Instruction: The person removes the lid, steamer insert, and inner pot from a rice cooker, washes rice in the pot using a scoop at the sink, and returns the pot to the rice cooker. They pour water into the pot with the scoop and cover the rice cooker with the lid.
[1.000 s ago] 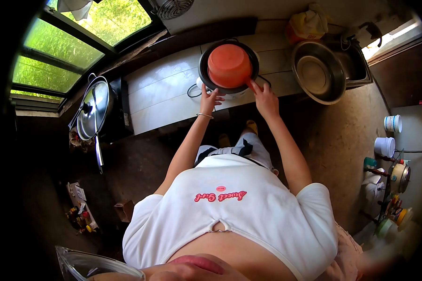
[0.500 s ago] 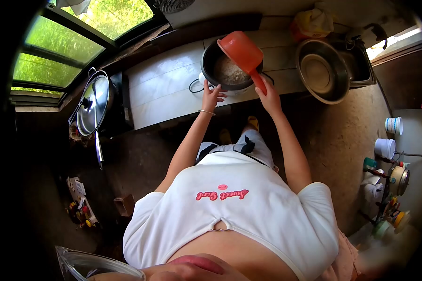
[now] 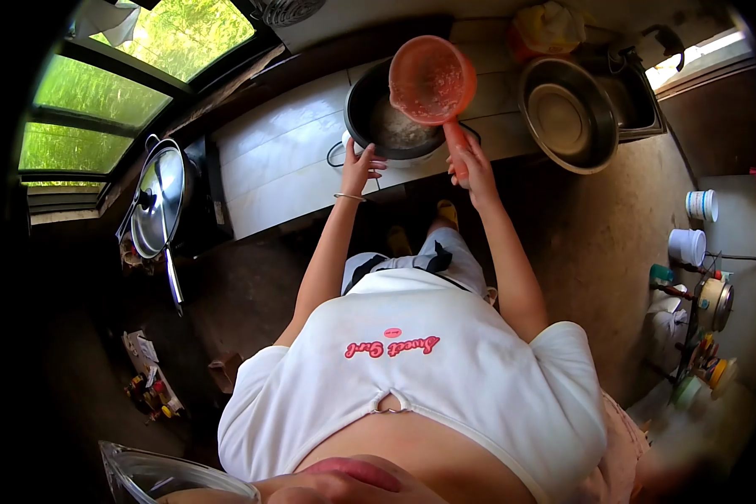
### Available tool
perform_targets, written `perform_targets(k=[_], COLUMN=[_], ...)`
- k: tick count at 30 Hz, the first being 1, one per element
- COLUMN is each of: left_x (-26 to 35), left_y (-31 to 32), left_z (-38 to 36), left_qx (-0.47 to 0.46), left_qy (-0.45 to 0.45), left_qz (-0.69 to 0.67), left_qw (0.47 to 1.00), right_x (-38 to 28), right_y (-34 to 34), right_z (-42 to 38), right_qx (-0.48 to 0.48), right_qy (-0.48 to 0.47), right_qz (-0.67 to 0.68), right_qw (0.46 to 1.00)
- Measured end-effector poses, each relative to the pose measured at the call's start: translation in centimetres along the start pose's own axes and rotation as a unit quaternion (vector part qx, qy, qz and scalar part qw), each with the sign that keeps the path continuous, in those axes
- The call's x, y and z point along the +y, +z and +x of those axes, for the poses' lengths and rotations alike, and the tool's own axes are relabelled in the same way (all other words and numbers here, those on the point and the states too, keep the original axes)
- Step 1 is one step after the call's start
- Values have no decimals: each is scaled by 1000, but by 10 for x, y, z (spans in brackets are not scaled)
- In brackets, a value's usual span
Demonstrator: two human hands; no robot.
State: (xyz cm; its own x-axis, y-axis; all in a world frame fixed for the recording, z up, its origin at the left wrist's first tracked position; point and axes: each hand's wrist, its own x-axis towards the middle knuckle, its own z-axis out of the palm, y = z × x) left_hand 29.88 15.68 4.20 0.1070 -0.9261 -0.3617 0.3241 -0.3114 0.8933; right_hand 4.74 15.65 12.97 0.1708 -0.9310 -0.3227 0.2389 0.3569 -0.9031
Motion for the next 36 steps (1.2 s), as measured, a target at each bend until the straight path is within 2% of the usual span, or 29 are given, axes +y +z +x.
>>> perform_targets(k=[2, 3, 5, 6, 9, 13, 14, 16, 18, 20, 22, 24, 25, 28, 29, 30, 31, 32, 34, 35, 36], left_x=[3, 8, 17, 20, 30, 43, 46, 46, 48, 51, 50, 44, 43, 43, 43, 43, 42, 42, 42, 39, 39], left_y=[-3, -3, -3, -3, -6, -11, -11, -13, -11, -8, -7, -13, -14, -12, -12, -10, -10, -9, -8, -9, -8], left_z=[1, -1, -4, -3, 2, 13, 15, 21, 23, 25, 31, 39, 41, 47, 48, 49, 49, 49, 47, 49, 48], left_qx=[9, 23, 49, 46, 121, 138, 137, 153, 164, 155, 159, 177, 182, 199, 202, 207, 216, 227, 226, 231, 233], left_qy=[1, 12, 37, 36, 78, 70, 71, 64, 77, 69, 59, 123, 122, 127, 128, 129, 134, 136, 108, 118, 114], left_qz=[24, 53, 109, 111, 263, 355, 356, 360, 362, 408, 401, 455, 454, 451, 484, 515, 523, 517, 535, 539, 537], left_qw=[1000, 998, 992, 992, 954, 922, 921, 918, 914, 897, 900, 864, 863, 861, 842, 822, 814, 814, 807, 801, 802], right_x=[-6, -6, -6, -8, -23, -42, -40, -22, -8, 31, 30, 47, 49, 49, 50, 48, 29, -4, -48, -30, -2], right_y=[-5, -10, -22, -27, -43, -71, -80, -100, -106, -130, -129, -133, -133, -136, -140, -144, -131, -105, -53, -41, -34], right_z=[-3, -3, -3, -4, -1, 36, 52, 87, 109, 145, 146, 159, 161, 161, 165, 169, 153, 143, 131, 142, 159], right_qx=[-35, -32, -67, -64, -34, 23, 23, 33, 52, 119, 58, 88, 82, 90, 63, 35, 90, 83, 30, 25, 32], right_qy=[18, 16, 15, 14, 5, -5, -6, -17, 12, 61, 112, 132, 133, 96, 61, 21, -119, -128, 13, 14, -168], right_qz=[121, 123, 209, 211, 275, 83, 85, -75, -108, -157, -151, -182, -184, -241, -386, -522, -631, -635, -422, -424, -492], right_qw=[992, 992, 975, 975, 961, 996, 996, 996, 993, 978, 980, 970, 970, 962, 918, 852, 761, 757, 906, 905, 854])
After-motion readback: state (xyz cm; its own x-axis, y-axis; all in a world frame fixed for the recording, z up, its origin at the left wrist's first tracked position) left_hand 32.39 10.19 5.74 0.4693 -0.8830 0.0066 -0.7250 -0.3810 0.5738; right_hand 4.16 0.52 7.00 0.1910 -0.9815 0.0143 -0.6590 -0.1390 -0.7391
